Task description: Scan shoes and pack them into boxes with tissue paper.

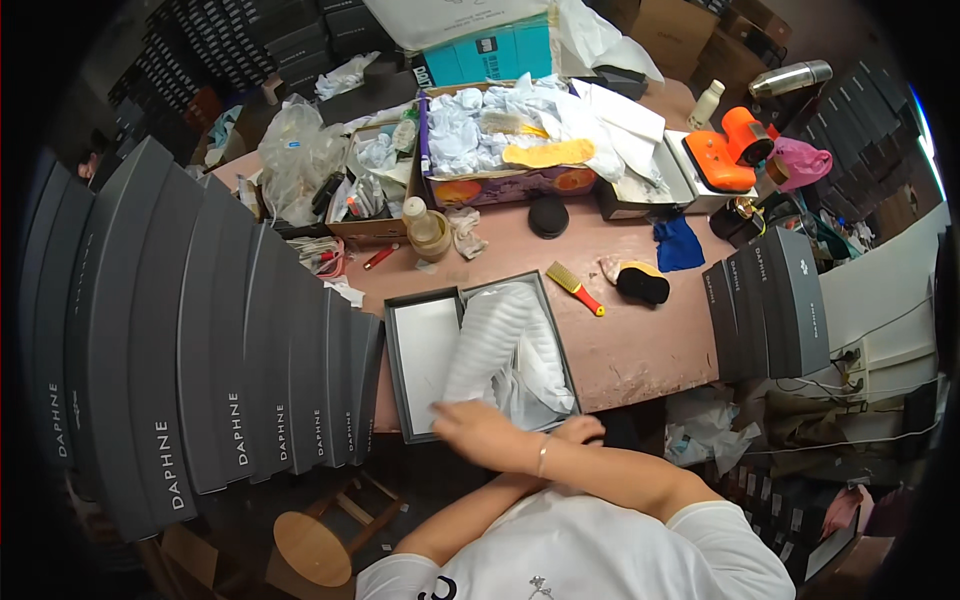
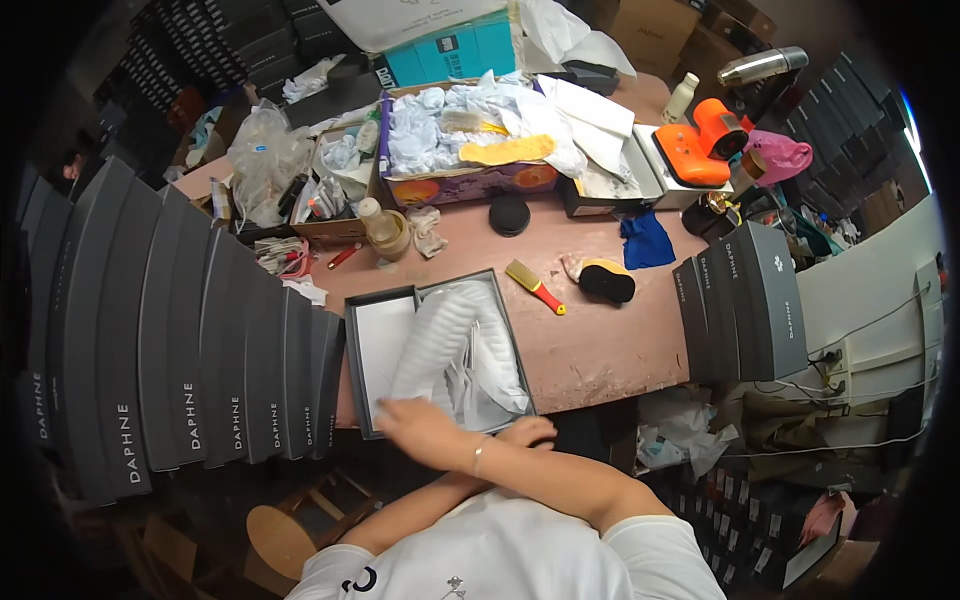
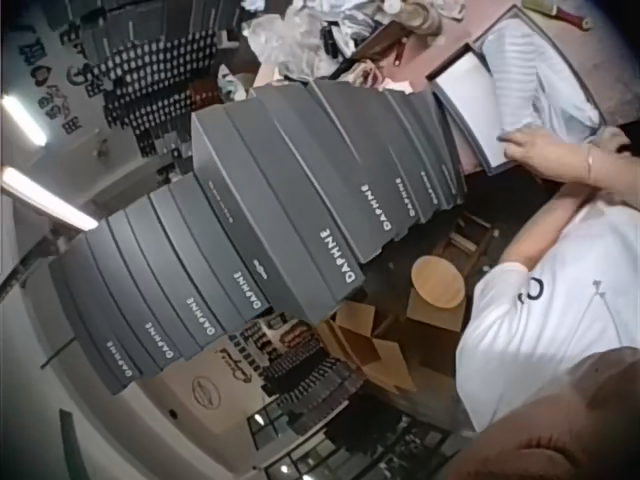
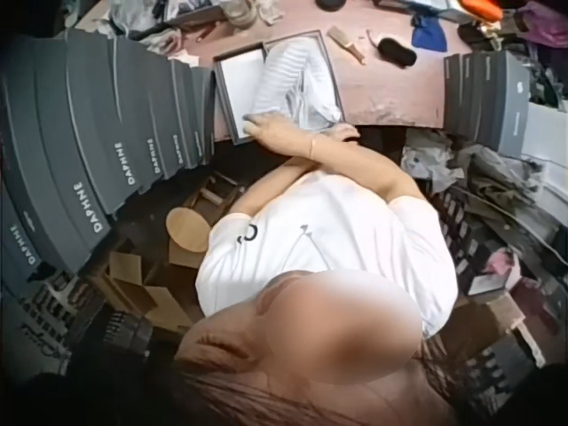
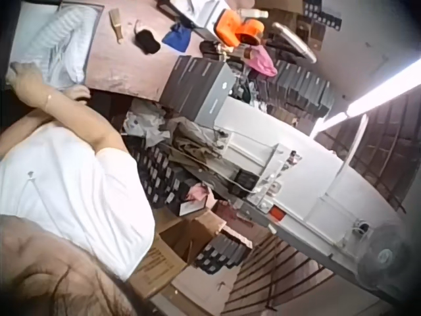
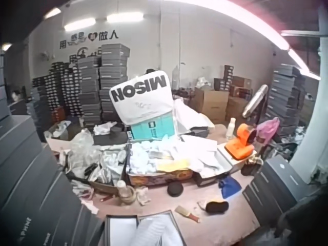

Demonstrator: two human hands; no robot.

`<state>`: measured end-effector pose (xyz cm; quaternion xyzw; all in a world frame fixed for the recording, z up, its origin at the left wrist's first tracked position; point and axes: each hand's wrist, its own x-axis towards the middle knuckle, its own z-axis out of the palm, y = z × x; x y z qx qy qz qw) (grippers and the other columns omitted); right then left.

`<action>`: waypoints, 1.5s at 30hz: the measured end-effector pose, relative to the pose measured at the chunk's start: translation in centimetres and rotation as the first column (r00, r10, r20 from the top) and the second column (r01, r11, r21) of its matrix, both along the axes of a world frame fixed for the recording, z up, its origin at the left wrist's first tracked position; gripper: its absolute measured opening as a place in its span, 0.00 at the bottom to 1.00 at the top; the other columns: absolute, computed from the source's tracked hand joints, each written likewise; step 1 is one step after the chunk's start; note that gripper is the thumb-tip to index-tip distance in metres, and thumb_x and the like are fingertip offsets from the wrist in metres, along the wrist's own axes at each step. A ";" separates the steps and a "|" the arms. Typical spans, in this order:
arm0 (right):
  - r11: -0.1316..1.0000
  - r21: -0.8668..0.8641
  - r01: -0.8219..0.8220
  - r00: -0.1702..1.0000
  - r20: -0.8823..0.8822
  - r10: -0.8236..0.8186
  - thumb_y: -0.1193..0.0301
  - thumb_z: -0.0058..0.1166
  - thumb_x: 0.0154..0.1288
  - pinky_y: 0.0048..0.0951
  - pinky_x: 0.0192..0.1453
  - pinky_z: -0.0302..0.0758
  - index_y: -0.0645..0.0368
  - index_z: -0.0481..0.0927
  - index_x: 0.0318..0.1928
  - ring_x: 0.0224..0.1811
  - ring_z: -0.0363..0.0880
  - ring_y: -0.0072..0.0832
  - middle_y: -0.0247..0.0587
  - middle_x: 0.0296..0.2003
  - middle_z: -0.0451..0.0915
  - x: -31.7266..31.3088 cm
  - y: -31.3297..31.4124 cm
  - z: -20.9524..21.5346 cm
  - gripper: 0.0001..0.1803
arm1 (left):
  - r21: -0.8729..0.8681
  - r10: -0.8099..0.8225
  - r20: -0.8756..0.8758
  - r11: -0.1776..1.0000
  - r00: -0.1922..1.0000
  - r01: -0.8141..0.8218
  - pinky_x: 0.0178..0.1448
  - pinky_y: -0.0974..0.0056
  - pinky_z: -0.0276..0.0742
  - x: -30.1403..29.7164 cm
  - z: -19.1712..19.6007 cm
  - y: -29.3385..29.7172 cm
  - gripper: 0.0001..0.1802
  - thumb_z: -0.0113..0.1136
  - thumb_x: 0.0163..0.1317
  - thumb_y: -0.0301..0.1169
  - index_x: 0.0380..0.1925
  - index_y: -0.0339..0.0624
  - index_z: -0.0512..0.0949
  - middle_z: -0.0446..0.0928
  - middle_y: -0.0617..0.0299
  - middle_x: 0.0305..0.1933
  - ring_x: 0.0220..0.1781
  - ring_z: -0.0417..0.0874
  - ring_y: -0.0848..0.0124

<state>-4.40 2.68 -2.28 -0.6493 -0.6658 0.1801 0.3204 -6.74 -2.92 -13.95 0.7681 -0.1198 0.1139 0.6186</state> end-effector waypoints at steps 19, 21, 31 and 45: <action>0.800 -0.492 0.344 0.939 0.191 -0.286 0.59 0.54 0.61 0.39 0.34 0.77 0.62 0.81 0.32 0.26 0.82 0.39 0.48 0.21 0.81 7.4 -5.2 -12.5 0.17 | -0.348 0.596 -0.533 0.493 0.601 -0.797 0.65 0.57 0.67 -8.5 4.5 7.8 0.33 0.57 0.66 0.31 0.66 0.33 0.54 0.61 0.47 0.64 0.63 0.68 0.62; 0.801 -0.557 0.218 0.904 -0.194 -0.380 0.60 0.55 0.62 0.34 0.33 0.76 0.62 0.81 0.33 0.25 0.80 0.31 0.44 0.21 0.80 9.3 -5.2 -7.8 0.16 | -0.257 0.624 -0.458 0.589 0.633 -0.766 0.70 0.54 0.61 -9.8 6.1 8.4 0.45 0.65 0.60 0.33 0.69 0.33 0.48 0.56 0.44 0.67 0.69 0.62 0.59; 0.882 -0.439 0.169 0.739 -0.535 -0.408 0.60 0.55 0.66 0.28 0.46 0.73 0.60 0.78 0.47 0.39 0.78 0.29 0.42 0.41 0.79 5.0 -4.0 -5.0 0.18 | -0.545 0.475 -0.685 0.169 0.553 -0.821 0.56 0.64 0.74 -6.3 7.0 9.5 0.16 0.57 0.63 0.29 0.48 0.31 0.75 0.78 0.53 0.48 0.49 0.80 0.65; 0.988 0.005 0.156 0.930 -0.337 -0.145 0.68 0.58 0.58 0.47 0.62 0.64 0.58 0.78 0.47 0.59 0.71 0.46 0.46 0.41 0.79 -0.2 -2.8 2.9 0.16 | -0.515 0.373 -0.672 0.385 0.639 -0.766 0.55 0.61 0.77 -11.4 1.8 16.9 0.29 0.38 0.73 0.50 0.60 0.38 0.69 0.76 0.55 0.54 0.52 0.79 0.65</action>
